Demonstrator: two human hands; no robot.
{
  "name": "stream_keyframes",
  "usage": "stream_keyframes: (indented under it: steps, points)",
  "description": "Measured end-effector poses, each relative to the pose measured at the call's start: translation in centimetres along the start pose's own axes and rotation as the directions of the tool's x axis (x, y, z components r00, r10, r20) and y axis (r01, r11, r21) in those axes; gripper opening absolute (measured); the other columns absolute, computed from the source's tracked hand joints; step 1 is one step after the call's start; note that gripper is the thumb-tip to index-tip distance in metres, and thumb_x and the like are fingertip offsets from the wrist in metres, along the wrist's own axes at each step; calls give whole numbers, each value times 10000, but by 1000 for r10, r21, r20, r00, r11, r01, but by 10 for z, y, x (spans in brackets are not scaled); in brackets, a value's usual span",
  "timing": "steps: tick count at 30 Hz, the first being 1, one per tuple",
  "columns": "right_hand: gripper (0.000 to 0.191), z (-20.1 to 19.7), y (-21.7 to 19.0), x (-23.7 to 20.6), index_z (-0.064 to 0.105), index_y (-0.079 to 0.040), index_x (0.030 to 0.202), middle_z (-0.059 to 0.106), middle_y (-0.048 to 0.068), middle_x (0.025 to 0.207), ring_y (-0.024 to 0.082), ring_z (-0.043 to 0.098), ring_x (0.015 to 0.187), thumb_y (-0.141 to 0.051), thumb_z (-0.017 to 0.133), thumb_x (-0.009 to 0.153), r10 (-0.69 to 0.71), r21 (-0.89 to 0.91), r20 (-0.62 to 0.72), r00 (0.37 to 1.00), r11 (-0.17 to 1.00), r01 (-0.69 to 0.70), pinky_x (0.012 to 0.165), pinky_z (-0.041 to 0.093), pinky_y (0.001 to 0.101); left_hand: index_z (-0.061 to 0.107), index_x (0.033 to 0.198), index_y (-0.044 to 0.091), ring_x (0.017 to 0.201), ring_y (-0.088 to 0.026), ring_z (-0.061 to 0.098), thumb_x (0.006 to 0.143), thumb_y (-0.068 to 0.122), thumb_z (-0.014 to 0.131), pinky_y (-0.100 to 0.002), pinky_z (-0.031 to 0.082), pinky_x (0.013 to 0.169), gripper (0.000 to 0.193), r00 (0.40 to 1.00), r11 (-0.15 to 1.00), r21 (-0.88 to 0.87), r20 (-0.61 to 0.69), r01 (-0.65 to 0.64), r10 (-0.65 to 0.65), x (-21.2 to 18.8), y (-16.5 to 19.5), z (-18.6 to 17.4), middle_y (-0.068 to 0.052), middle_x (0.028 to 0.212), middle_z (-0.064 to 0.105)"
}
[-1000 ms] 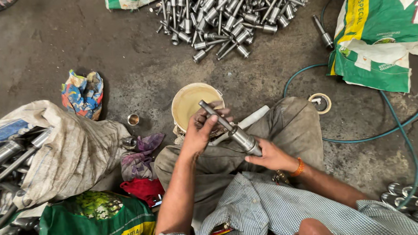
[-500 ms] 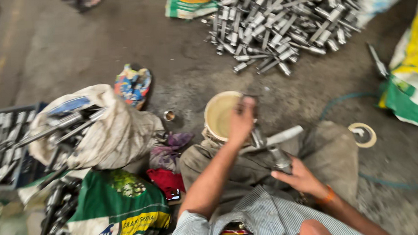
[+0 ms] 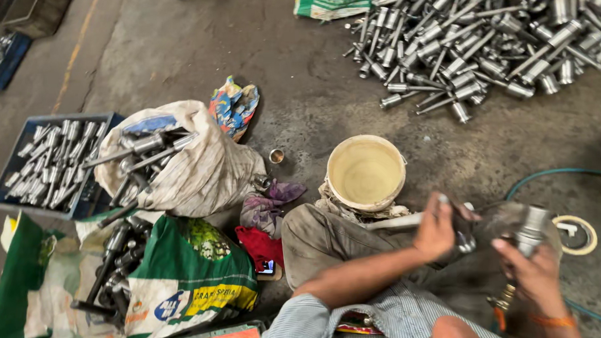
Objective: The person sits on the floor and repeatedly cleans cylindrical metal parts. They pick up a part, insert it into a handheld pneumatic tool, and spray it with liquid from a bucket. The cleaned parts are placed into a green crate.
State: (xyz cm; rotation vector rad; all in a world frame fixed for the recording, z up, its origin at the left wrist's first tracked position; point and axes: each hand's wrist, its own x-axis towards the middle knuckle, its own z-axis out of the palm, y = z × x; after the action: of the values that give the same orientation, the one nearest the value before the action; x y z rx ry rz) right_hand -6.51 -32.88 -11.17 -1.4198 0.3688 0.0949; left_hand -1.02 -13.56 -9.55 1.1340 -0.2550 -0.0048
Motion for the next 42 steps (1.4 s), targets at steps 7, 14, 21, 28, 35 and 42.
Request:
stream_keyframes:
  steps: [7,14,21,28,35,42]
  points:
    - [187,-21,4,-2,559,-85,1059,478,-16,691,95,420,496,-32,678,925,-31,128,-103,994,991,44,413,296,270,389,1442,-72,1293,-482,596,1130,338,531,-486,482,1103,535,980,672,718,184,-183,71,-27,-46,-30,-330,1380,586]
    - [228,-18,13,5,533,-116,1001,487,-62,714,44,421,529,-40,711,882,98,142,-151,984,987,-77,425,327,241,292,1516,-73,1222,-447,601,866,551,638,-467,473,1020,965,793,491,718,-137,492,-593,-15,-42,-24,-365,1298,595]
    - [195,-31,-10,9,535,-63,1010,439,-8,586,93,368,386,-63,682,882,94,329,-24,995,941,-81,357,281,266,197,1535,-94,1239,-350,524,833,282,805,-430,495,961,1002,804,809,109,-245,578,-542,50,-61,-58,-296,1413,456]
    - [200,-26,-11,29,546,-51,1034,423,-4,561,104,348,363,-51,664,873,130,365,-16,991,924,-115,351,277,277,483,1412,-30,1126,-337,627,864,209,779,-411,529,959,667,970,734,634,-168,241,-174,325,32,-79,-235,1308,590]
    - [233,-27,8,40,551,-43,1021,468,-9,609,106,384,407,-30,692,836,162,221,-117,980,966,-134,358,297,285,522,1406,-64,1353,-349,629,994,230,785,-400,502,1171,570,879,661,683,-58,-310,473,461,130,-122,-259,1482,502]
    - [185,-36,13,32,518,-130,980,429,-68,667,62,396,500,-51,673,916,305,157,-133,943,946,-283,437,280,274,532,1323,-73,1066,-422,635,747,146,809,-471,529,887,676,956,327,899,263,-293,132,129,212,-172,-300,1202,629]
